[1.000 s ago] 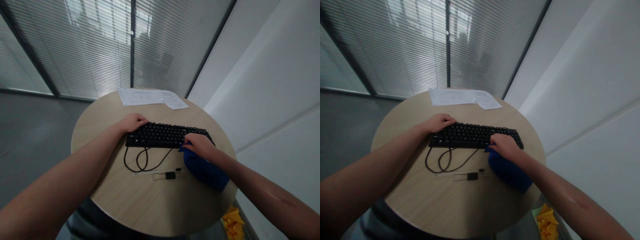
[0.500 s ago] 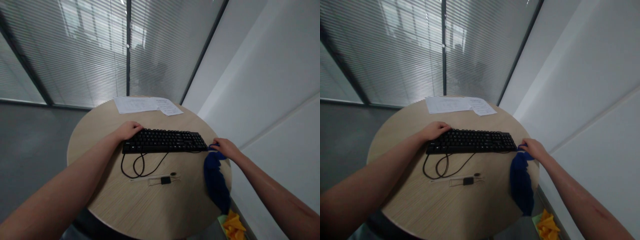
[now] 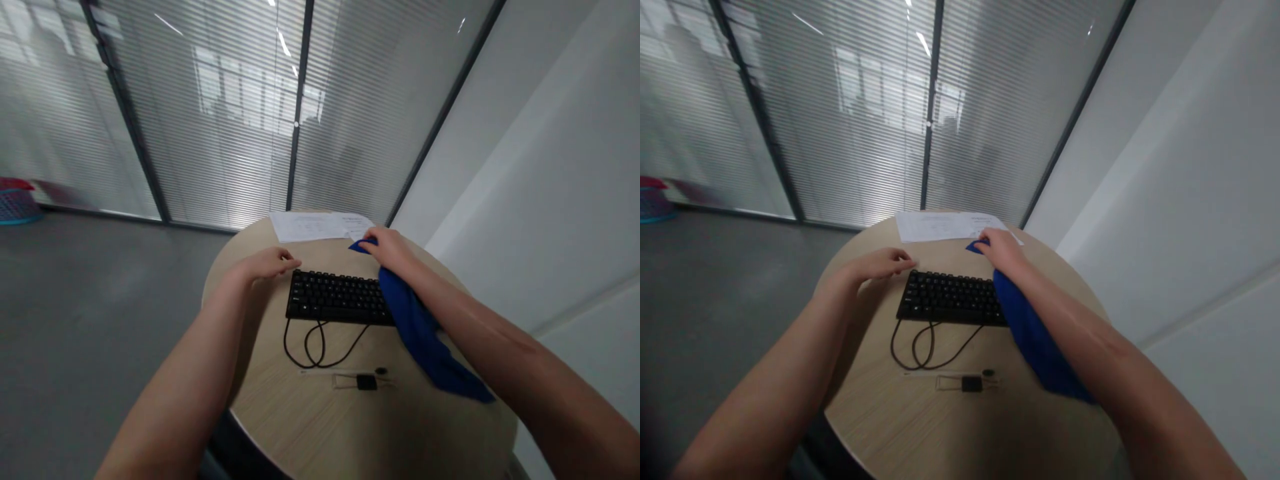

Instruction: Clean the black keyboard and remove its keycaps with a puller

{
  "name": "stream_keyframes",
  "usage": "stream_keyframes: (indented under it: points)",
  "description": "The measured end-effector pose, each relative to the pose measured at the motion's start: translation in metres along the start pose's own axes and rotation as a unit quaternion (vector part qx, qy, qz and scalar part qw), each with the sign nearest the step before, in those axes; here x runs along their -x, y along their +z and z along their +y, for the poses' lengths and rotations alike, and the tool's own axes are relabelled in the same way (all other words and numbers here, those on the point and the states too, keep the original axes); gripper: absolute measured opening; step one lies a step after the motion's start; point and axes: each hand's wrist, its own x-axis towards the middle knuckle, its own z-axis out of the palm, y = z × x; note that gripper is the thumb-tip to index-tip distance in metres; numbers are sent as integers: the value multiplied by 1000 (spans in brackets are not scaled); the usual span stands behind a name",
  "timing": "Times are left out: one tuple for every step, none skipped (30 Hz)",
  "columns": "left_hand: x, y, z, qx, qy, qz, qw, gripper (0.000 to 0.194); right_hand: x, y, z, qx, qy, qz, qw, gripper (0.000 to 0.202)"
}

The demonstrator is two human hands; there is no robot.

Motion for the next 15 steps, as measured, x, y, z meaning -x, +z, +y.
stream_keyframes:
  points:
    - [3, 1, 4, -1, -14, -33, 999, 75, -11, 16, -19, -6, -16, -28, 999, 16]
    - [5, 3, 8, -10, -27, -56, 998, 78, -20, 32, -37, -12, -24, -56, 998, 17]
    - [7, 5, 11, -26, -33, -75, 996, 79, -27, 47, -53, -22, -31, -85, 996, 17]
    - [7, 7, 14, -50, -36, -92, 994, 77, -32, 60, -68, -32, -41, -115, 992, 19]
    - [7, 9, 16, -75, -37, -105, 991, 74, -35, 71, -80, -41, -49, -142, 988, 21]
    - [6, 10, 17, -99, -39, -115, 988, 71, -37, 80, -90, -51, -62, -169, 982, 23]
    - [5, 11, 17, -119, -40, -120, 985, 68, -38, 87, -98, -57, -70, -186, 978, 24]
    - [5, 12, 17, -132, -44, -121, 983, 65, -37, 92, -103, -62, -76, -200, 975, 26]
    - [4, 12, 17, -137, -48, -121, 982, 64, -36, 95, -106, -65, -80, -212, 972, 27]
    - [4, 12, 17, -135, -52, -122, 982, 63, -34, 96, -108, -70, -83, -222, 969, 29]
    - [3, 12, 17, -127, -57, -125, 982, 62, -32, 96, -107, -75, -84, -232, 966, 31]
    - [3, 11, 17, -112, -60, -132, 983, 63, -30, 95, -105, -82, -89, -243, 963, 33]
    - [3, 11, 17, -96, -65, -138, 984, 63, -28, 93, -102, -88, -97, -252, 959, 34]
    - [3, 11, 17, -80, -68, -146, 984, 63, -26, 91, -98, -95, -111, -259, 955, 34]
    - [2, 11, 17, -64, -77, -157, 983, 63, -25, 88, -93, -102, -130, -262, 951, 32]
